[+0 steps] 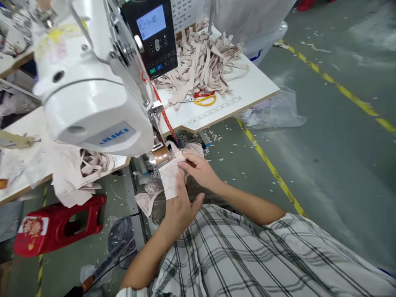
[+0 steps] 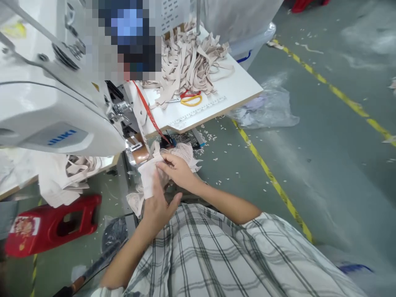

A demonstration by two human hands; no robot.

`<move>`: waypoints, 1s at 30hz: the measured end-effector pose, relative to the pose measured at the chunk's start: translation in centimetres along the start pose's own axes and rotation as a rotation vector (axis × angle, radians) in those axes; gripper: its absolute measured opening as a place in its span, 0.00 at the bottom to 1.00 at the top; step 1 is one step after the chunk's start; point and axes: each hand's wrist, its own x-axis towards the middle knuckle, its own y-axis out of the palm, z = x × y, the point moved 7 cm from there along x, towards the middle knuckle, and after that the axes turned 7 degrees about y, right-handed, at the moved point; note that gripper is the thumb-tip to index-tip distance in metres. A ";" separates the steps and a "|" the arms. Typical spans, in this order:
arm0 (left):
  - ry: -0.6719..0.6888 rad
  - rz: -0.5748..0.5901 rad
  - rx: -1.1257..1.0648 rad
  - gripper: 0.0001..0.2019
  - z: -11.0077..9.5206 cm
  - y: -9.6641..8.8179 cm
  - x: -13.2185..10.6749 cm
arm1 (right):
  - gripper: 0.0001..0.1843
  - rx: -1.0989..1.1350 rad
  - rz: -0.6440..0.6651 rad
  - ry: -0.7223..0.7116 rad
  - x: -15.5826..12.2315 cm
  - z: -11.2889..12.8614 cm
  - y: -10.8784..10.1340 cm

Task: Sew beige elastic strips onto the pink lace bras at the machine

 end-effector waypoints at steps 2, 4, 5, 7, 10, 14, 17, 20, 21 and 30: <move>0.038 0.033 -0.099 0.50 -1.0 0.9 -0.5 | 0.14 0.034 -0.025 0.038 -1.0 -0.2 -0.8; 0.019 0.121 -0.244 0.48 -1.0 1.4 -0.7 | 0.14 0.060 -0.041 0.062 -1.7 -0.2 -1.7; -0.008 0.171 -0.320 0.47 -0.7 1.4 -0.8 | 0.15 0.056 -0.042 0.067 -1.9 -0.1 -2.0; -0.044 0.219 -0.435 0.40 0.1 0.8 -0.8 | 0.16 0.026 -0.025 0.068 -2.2 0.2 -2.4; -0.052 0.096 -0.423 0.25 1.7 -1.9 -0.3 | 0.15 0.005 0.031 0.075 -2.4 0.4 -2.4; 0.036 -0.108 -0.277 0.14 2.7 -5.4 1.0 | 0.15 -0.059 0.117 0.046 -2.4 0.7 -1.9; 0.188 -0.068 -0.318 0.22 2.0 -6.1 2.3 | 0.14 -0.139 0.201 -0.027 -2.5 1.3 -1.5; 0.314 0.082 -0.366 0.30 1.3 -5.4 3.3 | 0.13 -0.249 0.289 -0.087 -2.6 1.8 -1.1; 0.330 0.118 -0.363 0.29 1.3 -5.2 3.5 | 0.12 -0.286 0.318 -0.109 -2.8 2.0 -1.0; 0.646 -0.264 -0.018 0.06 1.1 -6.3 1.1 | 0.12 -0.798 0.119 -0.777 -5.7 5.1 -0.5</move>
